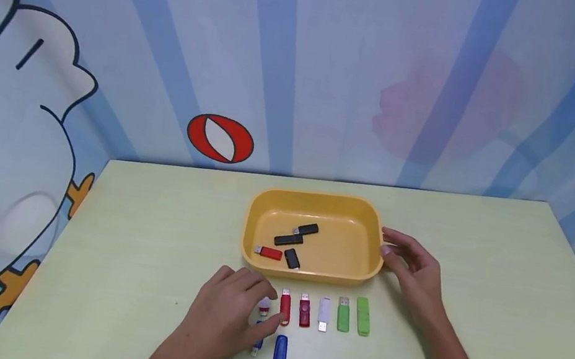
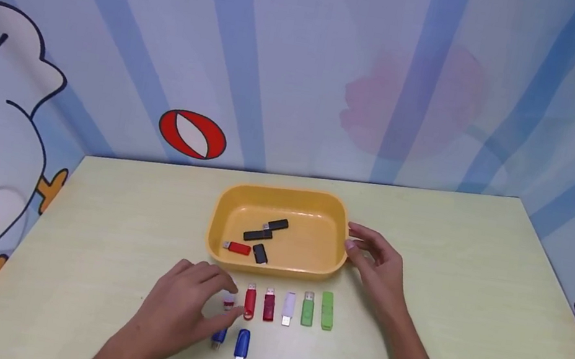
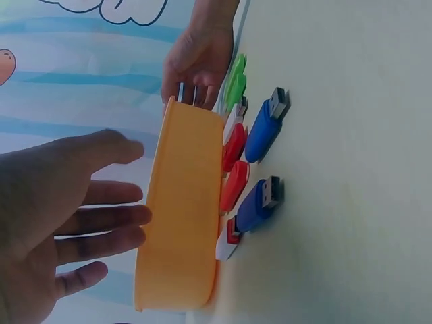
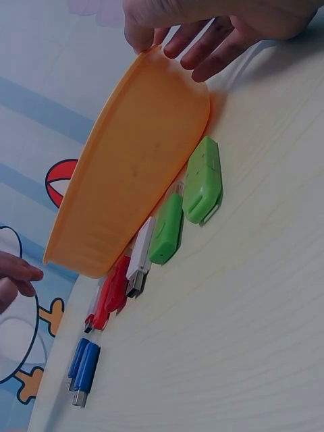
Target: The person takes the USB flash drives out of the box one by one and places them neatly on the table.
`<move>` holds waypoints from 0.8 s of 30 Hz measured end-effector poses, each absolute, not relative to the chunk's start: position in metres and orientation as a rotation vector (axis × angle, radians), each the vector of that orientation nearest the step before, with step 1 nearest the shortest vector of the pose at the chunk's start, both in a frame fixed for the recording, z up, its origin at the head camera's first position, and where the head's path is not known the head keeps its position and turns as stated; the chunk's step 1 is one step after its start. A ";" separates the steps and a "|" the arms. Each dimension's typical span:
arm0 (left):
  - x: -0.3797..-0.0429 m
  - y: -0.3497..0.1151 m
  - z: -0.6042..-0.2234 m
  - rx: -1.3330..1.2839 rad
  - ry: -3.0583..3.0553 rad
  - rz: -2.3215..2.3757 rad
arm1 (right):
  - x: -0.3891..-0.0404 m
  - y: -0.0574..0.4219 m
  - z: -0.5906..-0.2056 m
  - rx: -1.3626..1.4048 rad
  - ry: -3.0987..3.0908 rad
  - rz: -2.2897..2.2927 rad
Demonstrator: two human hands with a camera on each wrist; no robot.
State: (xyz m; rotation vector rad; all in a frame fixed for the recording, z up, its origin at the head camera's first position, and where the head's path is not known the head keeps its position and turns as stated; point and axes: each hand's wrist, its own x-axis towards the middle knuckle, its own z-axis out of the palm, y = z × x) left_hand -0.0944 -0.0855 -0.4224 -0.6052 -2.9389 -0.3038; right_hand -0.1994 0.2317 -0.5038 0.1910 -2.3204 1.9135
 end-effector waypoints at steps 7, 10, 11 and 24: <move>-0.110 -0.086 -0.416 -0.425 -2.836 -0.349 | -0.201 0.232 -0.501 0.206 -2.314 1.909; -0.116 -0.087 -0.414 -0.330 -2.820 -0.392 | -0.200 0.231 -0.502 0.194 -2.331 1.894; -0.118 -0.087 -0.413 -0.300 -2.820 -0.409 | -0.200 0.231 -0.503 0.191 -2.335 1.892; -0.147 -0.082 -0.407 -0.128 -2.912 -0.478 | -0.199 0.231 -0.506 0.220 -2.292 1.930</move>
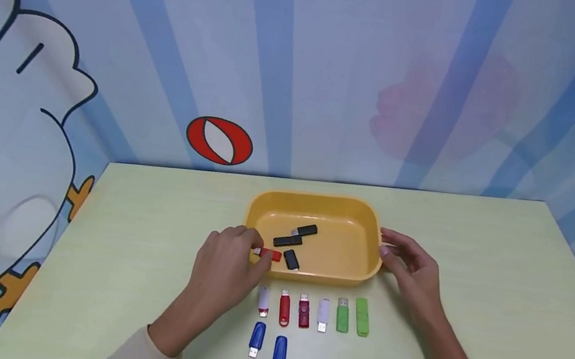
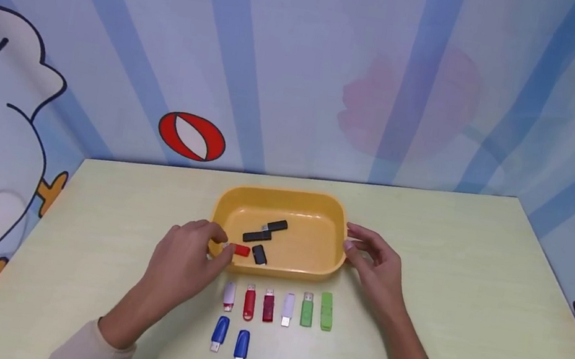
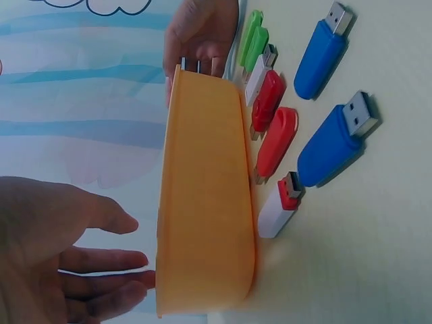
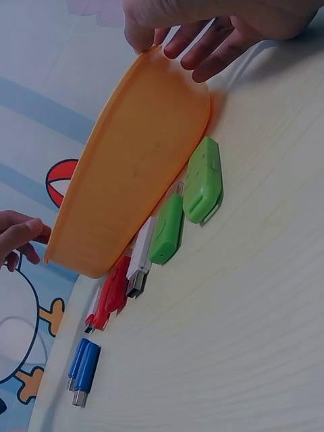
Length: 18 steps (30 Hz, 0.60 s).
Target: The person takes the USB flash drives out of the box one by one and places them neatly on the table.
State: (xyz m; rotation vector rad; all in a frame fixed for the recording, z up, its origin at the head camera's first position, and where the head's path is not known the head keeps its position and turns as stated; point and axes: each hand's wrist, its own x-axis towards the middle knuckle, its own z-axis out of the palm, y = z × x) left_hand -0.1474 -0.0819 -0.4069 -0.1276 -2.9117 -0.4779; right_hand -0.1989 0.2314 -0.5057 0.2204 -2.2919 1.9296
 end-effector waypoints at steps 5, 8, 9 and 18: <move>-0.156 -0.079 -0.405 -0.095 -2.961 -0.462 | -0.199 0.232 -0.506 0.216 -2.285 1.942; -0.161 -0.077 -0.405 -0.098 -2.990 -0.413 | -0.199 0.232 -0.507 0.222 -2.278 1.947; -0.162 -0.076 -0.405 -0.100 -2.998 -0.397 | -0.199 0.232 -0.507 0.222 -2.277 1.947; -0.172 -0.071 -0.404 -0.105 -3.089 -0.339 | -0.200 0.232 -0.506 0.221 -2.275 1.950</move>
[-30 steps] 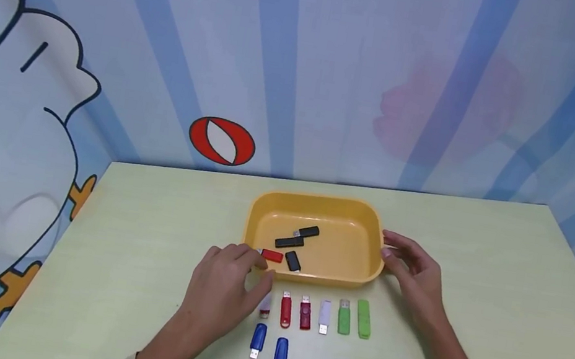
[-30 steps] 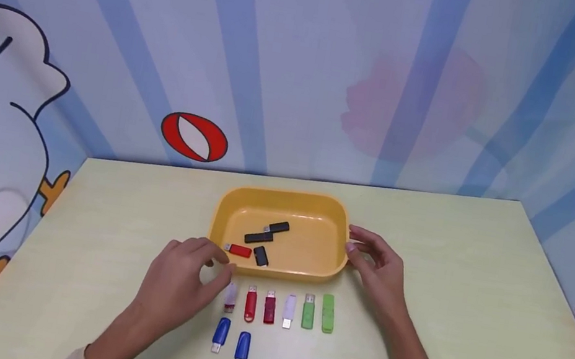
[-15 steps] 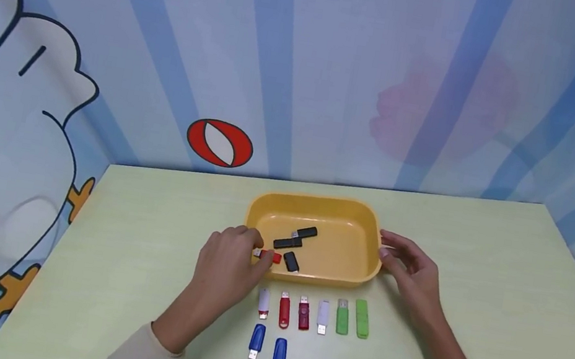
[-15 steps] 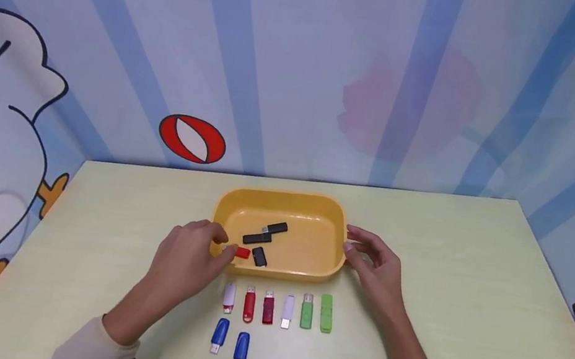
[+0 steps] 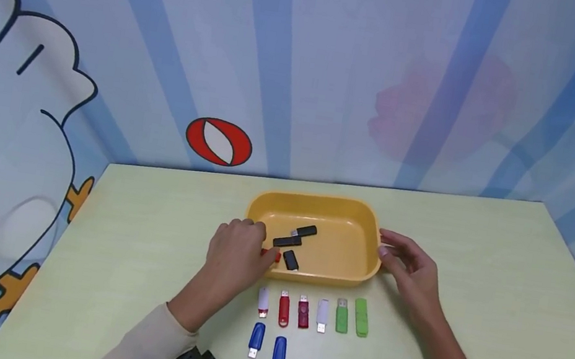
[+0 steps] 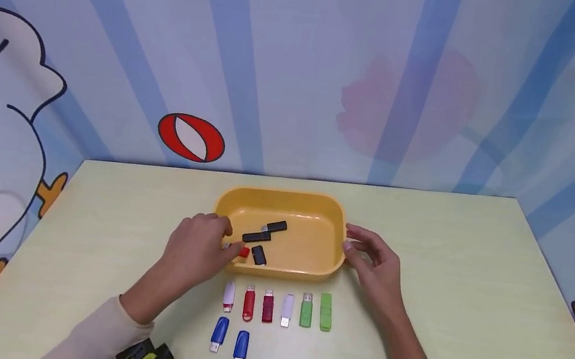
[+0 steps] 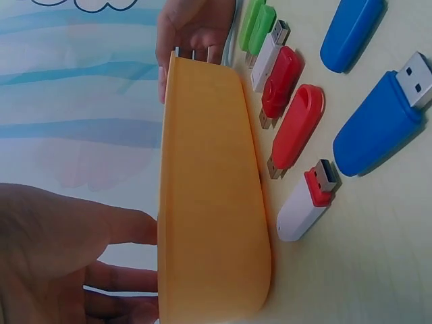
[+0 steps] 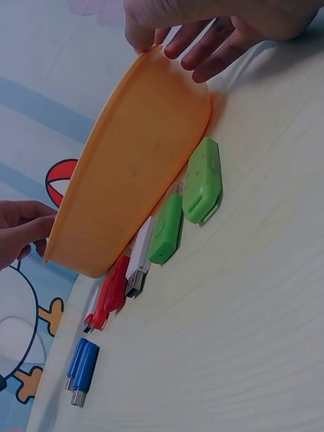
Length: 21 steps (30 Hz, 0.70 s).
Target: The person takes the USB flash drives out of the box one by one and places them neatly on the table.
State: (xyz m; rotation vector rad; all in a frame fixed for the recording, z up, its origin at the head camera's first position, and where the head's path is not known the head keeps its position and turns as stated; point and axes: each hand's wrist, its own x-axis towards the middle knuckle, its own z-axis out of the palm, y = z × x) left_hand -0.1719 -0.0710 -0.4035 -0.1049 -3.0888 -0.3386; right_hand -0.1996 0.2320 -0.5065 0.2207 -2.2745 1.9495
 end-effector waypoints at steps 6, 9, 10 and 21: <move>-0.178 -0.069 -0.402 -0.105 -3.154 -0.300 | -0.198 0.232 -0.507 0.217 -2.278 1.951; -0.183 -0.068 -0.401 -0.123 -3.183 -0.265 | -0.198 0.231 -0.506 0.214 -2.283 1.943; -0.185 -0.068 -0.401 -0.126 -3.197 -0.251 | -0.198 0.231 -0.506 0.211 -2.286 1.942; -0.203 -0.056 -0.402 -0.191 -3.330 0.098 | -0.202 0.228 -0.498 0.235 -2.288 1.939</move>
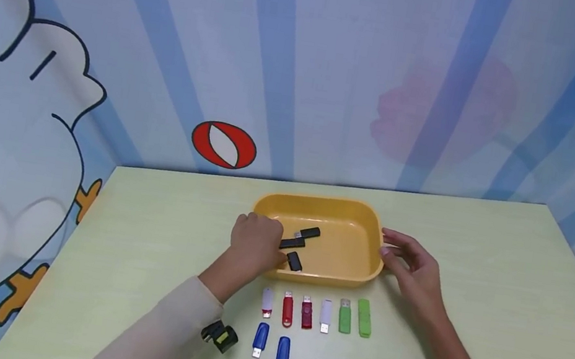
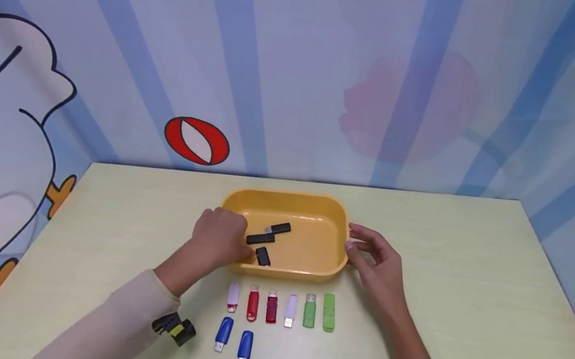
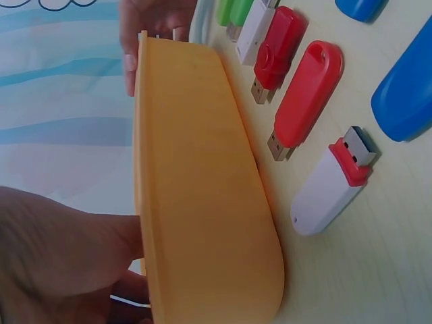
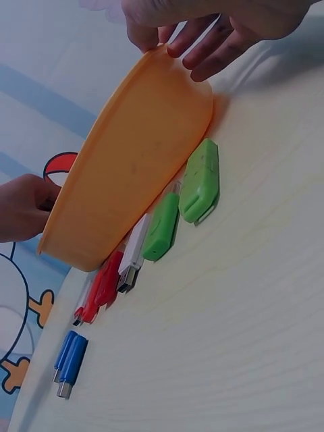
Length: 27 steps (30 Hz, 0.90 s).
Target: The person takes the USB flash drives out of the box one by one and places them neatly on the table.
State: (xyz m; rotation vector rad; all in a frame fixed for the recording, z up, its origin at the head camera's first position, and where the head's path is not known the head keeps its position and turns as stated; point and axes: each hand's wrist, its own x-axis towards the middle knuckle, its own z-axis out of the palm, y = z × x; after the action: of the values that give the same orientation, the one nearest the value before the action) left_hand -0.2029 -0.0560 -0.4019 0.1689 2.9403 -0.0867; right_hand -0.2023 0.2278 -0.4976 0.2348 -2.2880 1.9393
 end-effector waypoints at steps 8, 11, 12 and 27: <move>-0.213 -0.049 -0.406 0.170 2.882 -0.239 | -0.202 0.225 -0.490 0.210 -2.302 1.928; -0.214 -0.048 -0.407 0.170 2.872 -0.263 | -0.201 0.225 -0.487 0.214 -2.345 1.876; -0.214 -0.048 -0.408 0.171 2.873 -0.272 | -0.201 0.225 -0.486 0.227 -2.366 1.840; -0.215 -0.051 -0.415 0.215 2.919 -0.260 | -0.202 0.219 -0.483 0.479 -2.501 1.604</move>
State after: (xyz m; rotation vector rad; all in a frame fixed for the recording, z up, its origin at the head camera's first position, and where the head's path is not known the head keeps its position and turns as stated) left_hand -0.2154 -0.0513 -0.4146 0.2152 2.9187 -0.2603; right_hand -0.2021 0.2194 -0.4834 0.4788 -2.5014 1.6036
